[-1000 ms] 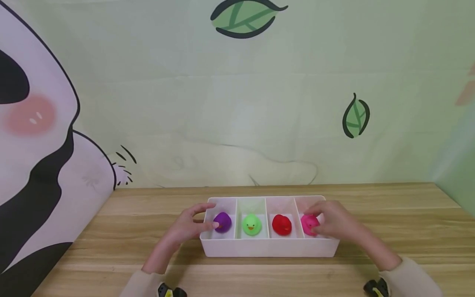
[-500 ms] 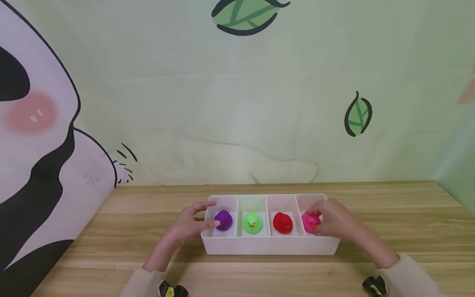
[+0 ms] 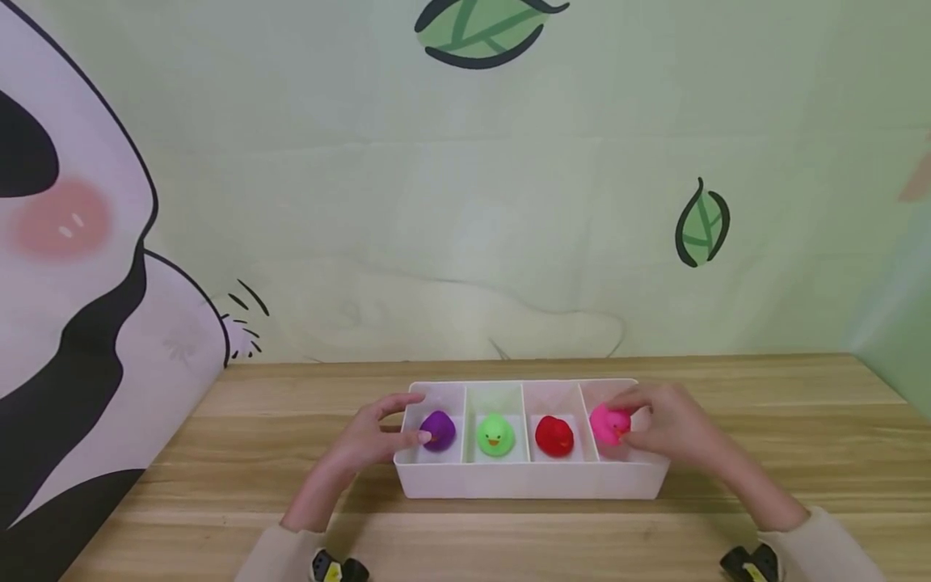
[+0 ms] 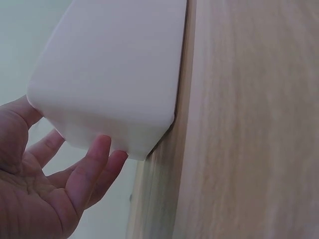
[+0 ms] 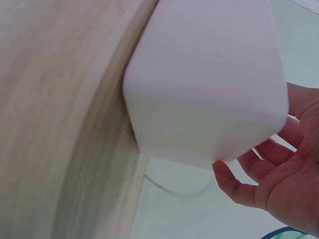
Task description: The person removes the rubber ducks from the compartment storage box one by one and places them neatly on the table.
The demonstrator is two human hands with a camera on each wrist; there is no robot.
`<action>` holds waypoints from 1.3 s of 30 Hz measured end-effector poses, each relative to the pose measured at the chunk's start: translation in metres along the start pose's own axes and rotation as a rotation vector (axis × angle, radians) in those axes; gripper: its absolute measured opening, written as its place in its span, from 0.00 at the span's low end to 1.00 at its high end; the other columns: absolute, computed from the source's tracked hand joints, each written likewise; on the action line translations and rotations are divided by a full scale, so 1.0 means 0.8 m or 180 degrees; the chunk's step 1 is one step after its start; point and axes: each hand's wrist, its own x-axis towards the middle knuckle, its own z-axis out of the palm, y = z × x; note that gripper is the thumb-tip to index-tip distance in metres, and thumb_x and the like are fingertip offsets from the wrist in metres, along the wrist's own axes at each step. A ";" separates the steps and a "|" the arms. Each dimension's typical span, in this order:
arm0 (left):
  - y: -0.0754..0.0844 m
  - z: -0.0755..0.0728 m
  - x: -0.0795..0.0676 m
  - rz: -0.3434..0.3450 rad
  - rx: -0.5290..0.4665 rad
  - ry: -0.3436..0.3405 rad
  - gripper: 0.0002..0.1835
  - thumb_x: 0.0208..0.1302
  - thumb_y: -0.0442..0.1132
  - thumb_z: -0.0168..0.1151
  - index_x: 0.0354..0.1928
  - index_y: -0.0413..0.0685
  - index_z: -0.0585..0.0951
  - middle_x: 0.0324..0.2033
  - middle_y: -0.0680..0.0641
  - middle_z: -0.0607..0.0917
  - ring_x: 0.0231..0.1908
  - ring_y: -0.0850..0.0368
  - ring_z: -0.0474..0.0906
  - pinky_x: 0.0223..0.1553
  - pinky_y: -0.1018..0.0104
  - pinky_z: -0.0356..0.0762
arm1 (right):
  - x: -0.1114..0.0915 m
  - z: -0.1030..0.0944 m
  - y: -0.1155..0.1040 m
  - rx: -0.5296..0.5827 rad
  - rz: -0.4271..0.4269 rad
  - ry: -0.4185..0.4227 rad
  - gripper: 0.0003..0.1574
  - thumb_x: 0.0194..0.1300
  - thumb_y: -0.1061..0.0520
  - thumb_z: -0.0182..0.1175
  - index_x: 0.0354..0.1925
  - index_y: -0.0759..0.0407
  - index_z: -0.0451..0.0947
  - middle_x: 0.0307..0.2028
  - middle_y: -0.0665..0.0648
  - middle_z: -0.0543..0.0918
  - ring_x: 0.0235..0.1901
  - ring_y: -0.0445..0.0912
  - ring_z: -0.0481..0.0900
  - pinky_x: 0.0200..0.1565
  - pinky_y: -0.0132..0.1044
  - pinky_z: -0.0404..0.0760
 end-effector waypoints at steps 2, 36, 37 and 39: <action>-0.001 0.000 0.001 0.0001 0.0006 0.0006 0.31 0.49 0.42 0.70 0.58 0.51 0.72 0.62 0.38 0.65 0.56 0.31 0.66 0.42 0.48 0.78 | -0.001 -0.004 -0.002 0.0060 0.0058 0.0026 0.22 0.42 0.65 0.71 0.41 0.66 0.81 0.36 0.59 0.84 0.36 0.49 0.78 0.36 0.41 0.80; -0.003 0.002 0.001 0.0027 -0.0041 0.0055 0.31 0.48 0.42 0.71 0.57 0.52 0.74 0.62 0.39 0.67 0.55 0.30 0.66 0.40 0.48 0.79 | 0.019 -0.056 0.040 0.0662 0.0782 0.0467 0.31 0.54 0.57 0.66 0.54 0.71 0.72 0.51 0.70 0.75 0.46 0.61 0.75 0.38 0.33 0.81; -0.003 0.002 0.001 0.0019 -0.0056 0.0061 0.31 0.48 0.41 0.71 0.57 0.52 0.74 0.62 0.39 0.67 0.55 0.31 0.66 0.41 0.49 0.79 | 0.021 -0.056 0.042 0.0668 0.0802 0.0463 0.31 0.54 0.57 0.65 0.54 0.71 0.71 0.51 0.71 0.75 0.46 0.61 0.75 0.38 0.32 0.81; -0.002 0.002 0.000 0.0016 -0.0069 0.0066 0.30 0.49 0.41 0.70 0.57 0.52 0.74 0.62 0.39 0.66 0.55 0.31 0.66 0.41 0.49 0.79 | 0.024 -0.056 0.047 0.0674 0.0848 0.0453 0.31 0.54 0.57 0.65 0.54 0.71 0.71 0.52 0.71 0.75 0.47 0.61 0.74 0.37 0.31 0.80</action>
